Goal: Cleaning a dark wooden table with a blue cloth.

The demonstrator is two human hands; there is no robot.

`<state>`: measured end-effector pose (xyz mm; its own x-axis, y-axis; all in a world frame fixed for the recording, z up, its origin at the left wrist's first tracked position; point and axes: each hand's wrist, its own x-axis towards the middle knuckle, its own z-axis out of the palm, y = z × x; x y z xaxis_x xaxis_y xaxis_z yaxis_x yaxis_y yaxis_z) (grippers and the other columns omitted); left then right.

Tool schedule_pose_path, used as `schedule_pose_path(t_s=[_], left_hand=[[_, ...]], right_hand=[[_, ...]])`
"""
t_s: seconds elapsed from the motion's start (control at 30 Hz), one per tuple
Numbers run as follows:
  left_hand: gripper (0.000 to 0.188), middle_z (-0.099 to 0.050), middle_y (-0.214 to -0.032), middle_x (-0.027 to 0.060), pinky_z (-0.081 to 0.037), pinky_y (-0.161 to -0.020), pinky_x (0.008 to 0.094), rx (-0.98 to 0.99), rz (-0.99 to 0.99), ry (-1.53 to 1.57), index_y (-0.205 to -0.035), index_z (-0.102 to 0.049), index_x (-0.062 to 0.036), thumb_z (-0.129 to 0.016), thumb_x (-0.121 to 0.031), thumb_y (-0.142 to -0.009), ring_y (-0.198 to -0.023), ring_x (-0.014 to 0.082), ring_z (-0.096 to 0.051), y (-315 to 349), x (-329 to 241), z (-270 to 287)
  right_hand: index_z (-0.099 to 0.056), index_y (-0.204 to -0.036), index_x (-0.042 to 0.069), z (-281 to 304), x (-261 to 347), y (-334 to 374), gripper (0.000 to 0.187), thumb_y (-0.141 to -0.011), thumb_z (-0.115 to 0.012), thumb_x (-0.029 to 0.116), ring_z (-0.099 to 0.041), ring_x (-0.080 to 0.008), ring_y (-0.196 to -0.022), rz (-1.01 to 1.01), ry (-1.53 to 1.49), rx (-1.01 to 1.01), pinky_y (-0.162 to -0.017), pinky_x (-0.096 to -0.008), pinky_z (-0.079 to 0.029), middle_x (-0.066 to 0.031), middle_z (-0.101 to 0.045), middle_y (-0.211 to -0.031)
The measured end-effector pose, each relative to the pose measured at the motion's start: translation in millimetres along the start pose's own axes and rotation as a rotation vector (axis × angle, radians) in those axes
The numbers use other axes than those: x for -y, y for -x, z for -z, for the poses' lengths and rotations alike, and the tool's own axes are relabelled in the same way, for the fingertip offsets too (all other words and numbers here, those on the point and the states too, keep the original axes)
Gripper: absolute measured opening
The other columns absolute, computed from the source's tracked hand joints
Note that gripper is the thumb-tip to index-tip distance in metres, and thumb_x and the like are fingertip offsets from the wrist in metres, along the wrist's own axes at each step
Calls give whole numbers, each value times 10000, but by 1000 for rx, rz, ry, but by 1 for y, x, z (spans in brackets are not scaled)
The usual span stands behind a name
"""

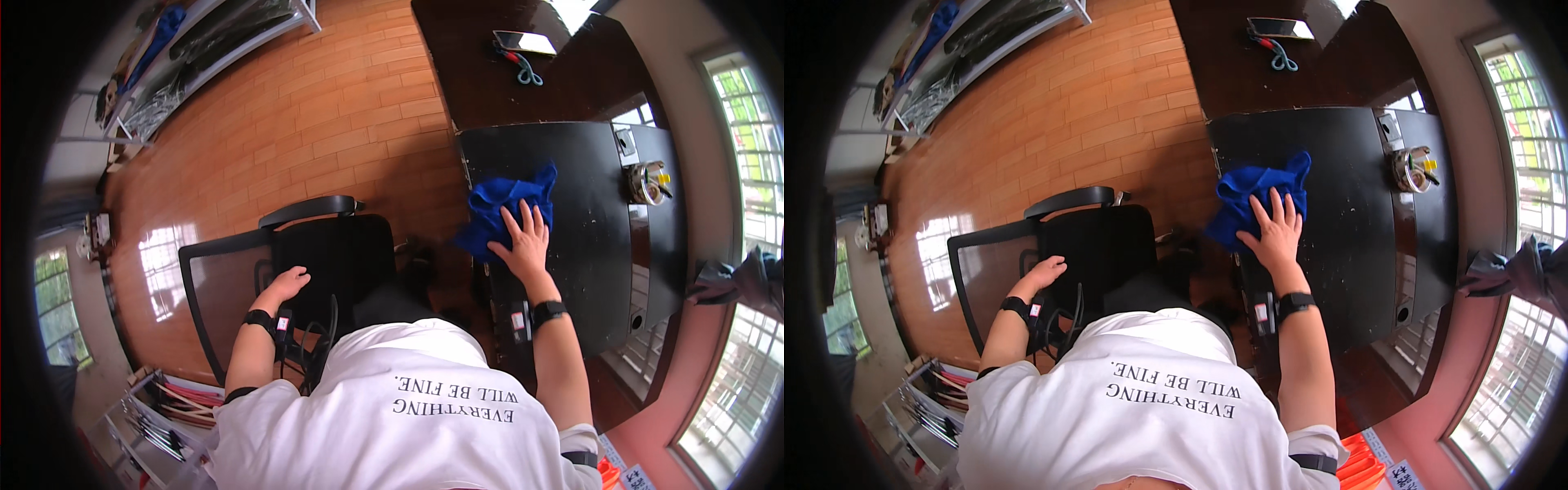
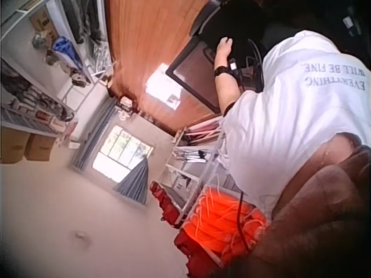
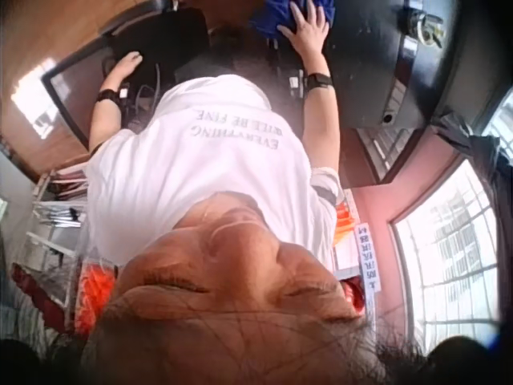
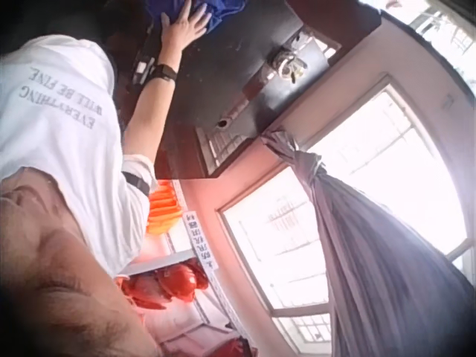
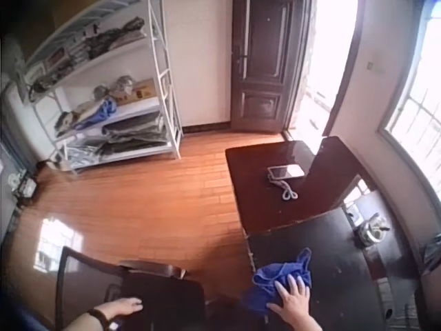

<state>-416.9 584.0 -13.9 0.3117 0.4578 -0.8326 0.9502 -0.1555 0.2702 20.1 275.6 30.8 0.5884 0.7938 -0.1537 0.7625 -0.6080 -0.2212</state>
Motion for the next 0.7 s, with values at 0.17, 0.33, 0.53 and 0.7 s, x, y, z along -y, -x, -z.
schedule_pose_path(t_s=[0.17,0.33,0.53,0.7], left_hand=[[536,-577,-1256,194,-423,-991,350,35,-66,-14,-1316,-493,-40,-569,-363,-896,-1175,299,-552,-18,-29,-10],[537,-586,-1248,181,-427,-984,342,120,-194,-20,-1329,-478,-41,-565,-355,-902,-1165,283,-561,-47,-89,4],[542,-588,-1235,195,-427,-981,344,87,-301,-76,-1313,-496,-40,-566,-377,-895,-1161,286,-561,-75,-126,10],[519,-596,-1219,196,-439,-964,339,89,-327,-8,-1304,-502,-37,-572,-358,-901,-1141,278,-574,-81,-114,-6]], right_hand=[[-502,-1334,240,-7,-19,77,710,-699,-751,436,-253,-388,-1364,-75,-3,-42,-1070,-541,-258,-125,-328,-1468],[-493,-1332,159,-24,-77,188,745,-692,-760,435,-292,-424,-1330,-450,-33,-135,-1094,-487,-255,-198,-324,-1456],[-383,-1411,115,-34,-124,287,870,-717,-742,496,-321,-443,-1317,-1001,-146,-82,-1079,-483,-294,-290,-283,-1448],[-361,-1415,84,-40,-137,279,920,-719,-696,585,-336,-464,-1300,-1176,-126,-15,-1086,-479,-280,-319,-310,-1416]])
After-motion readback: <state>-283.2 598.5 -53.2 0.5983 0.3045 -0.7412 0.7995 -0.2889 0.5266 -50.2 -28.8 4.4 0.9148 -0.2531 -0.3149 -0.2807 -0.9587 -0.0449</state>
